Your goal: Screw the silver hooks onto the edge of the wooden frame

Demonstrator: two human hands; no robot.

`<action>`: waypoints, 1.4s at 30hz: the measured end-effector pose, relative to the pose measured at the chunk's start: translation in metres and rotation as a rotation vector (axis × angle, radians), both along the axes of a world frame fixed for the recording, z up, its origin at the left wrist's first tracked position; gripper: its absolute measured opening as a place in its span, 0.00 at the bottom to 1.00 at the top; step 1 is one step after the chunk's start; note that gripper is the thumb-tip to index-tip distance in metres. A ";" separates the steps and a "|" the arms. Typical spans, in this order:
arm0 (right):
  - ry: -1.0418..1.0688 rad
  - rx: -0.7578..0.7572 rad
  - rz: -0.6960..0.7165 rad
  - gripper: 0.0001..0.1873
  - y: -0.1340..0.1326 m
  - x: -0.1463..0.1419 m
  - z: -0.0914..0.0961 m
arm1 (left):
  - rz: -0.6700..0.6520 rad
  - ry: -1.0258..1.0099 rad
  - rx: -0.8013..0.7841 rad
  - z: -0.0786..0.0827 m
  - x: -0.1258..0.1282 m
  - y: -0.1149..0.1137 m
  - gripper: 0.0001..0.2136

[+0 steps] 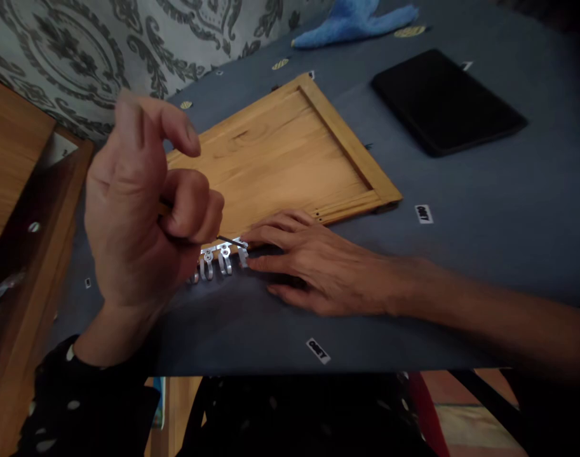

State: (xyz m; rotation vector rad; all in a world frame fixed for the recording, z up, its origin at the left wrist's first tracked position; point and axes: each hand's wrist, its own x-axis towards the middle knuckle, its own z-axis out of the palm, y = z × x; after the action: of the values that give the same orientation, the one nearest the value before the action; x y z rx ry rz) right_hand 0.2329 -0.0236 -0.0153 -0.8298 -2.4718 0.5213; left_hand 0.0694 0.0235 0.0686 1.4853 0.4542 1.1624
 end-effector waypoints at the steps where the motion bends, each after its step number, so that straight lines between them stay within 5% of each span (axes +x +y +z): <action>1: 0.001 -0.001 0.000 0.15 0.000 0.000 0.000 | -0.004 0.010 -0.003 0.000 0.000 0.000 0.22; 16: 0.019 0.009 0.015 0.16 0.001 0.000 -0.002 | -0.061 0.038 -0.032 0.003 0.000 -0.003 0.14; 23: 0.030 0.000 0.012 0.16 0.001 0.000 -0.002 | -0.406 0.113 0.082 -0.001 -0.023 -0.002 0.12; 27: 0.029 0.000 0.016 0.16 0.001 0.000 -0.002 | -0.289 0.314 0.004 0.003 -0.023 -0.004 0.10; 30: 0.026 -0.002 0.016 0.16 0.001 0.000 -0.002 | -0.302 0.173 0.058 0.002 -0.012 -0.005 0.15; 42: 0.014 0.004 0.003 0.16 0.001 0.000 -0.004 | 0.173 0.020 -0.039 -0.002 0.011 -0.016 0.20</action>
State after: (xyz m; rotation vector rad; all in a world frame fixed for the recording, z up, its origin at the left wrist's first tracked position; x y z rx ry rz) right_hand 0.2328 -0.0225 -0.0192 -0.8182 -2.4606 0.5216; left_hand 0.0801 0.0073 0.0666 1.4465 0.6257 1.2680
